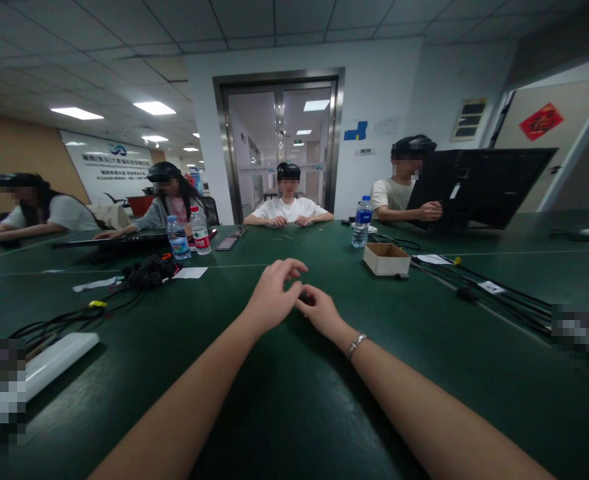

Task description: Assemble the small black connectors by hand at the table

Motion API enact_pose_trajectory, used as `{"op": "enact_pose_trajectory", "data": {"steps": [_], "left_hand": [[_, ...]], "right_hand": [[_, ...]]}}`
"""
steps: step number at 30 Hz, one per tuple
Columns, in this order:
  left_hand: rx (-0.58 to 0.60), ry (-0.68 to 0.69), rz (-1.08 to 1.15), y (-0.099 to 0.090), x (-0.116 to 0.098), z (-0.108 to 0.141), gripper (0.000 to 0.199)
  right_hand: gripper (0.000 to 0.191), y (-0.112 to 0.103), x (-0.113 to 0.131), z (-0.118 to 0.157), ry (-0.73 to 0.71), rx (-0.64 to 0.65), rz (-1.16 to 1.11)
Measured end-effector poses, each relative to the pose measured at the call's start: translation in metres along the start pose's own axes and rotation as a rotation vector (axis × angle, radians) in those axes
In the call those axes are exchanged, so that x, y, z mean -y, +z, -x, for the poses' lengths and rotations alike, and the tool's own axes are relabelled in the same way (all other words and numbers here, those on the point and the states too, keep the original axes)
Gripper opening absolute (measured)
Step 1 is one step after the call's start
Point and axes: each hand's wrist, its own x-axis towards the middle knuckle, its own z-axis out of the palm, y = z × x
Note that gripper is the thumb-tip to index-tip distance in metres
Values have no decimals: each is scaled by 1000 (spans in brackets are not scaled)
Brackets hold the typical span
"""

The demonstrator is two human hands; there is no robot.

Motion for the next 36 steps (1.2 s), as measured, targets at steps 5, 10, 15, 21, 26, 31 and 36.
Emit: {"op": "enact_pose_trajectory", "data": {"steps": [5, 10, 15, 21, 26, 31, 36], "left_hand": [[55, -264, 28, 27, 89, 12, 34], [152, -285, 311, 35, 97, 20, 26], [107, -272, 309, 39, 99, 21, 25], [63, -302, 365, 42, 107, 20, 22], [46, -330, 441, 40, 108, 17, 21], [10, -327, 415, 37, 109, 16, 25], [4, -351, 450, 34, 107, 15, 26]], "right_hand": [[15, -1, 4, 1, -49, 18, 183], [15, -2, 12, 4, -55, 48, 222], [15, -3, 15, 6, -54, 52, 226], [28, -2, 9, 3, -52, 51, 196], [28, -1, 4, 0, 34, 46, 159], [23, -4, 12, 2, -10, 33, 193], [22, -5, 18, 2, -38, 42, 152]]}}
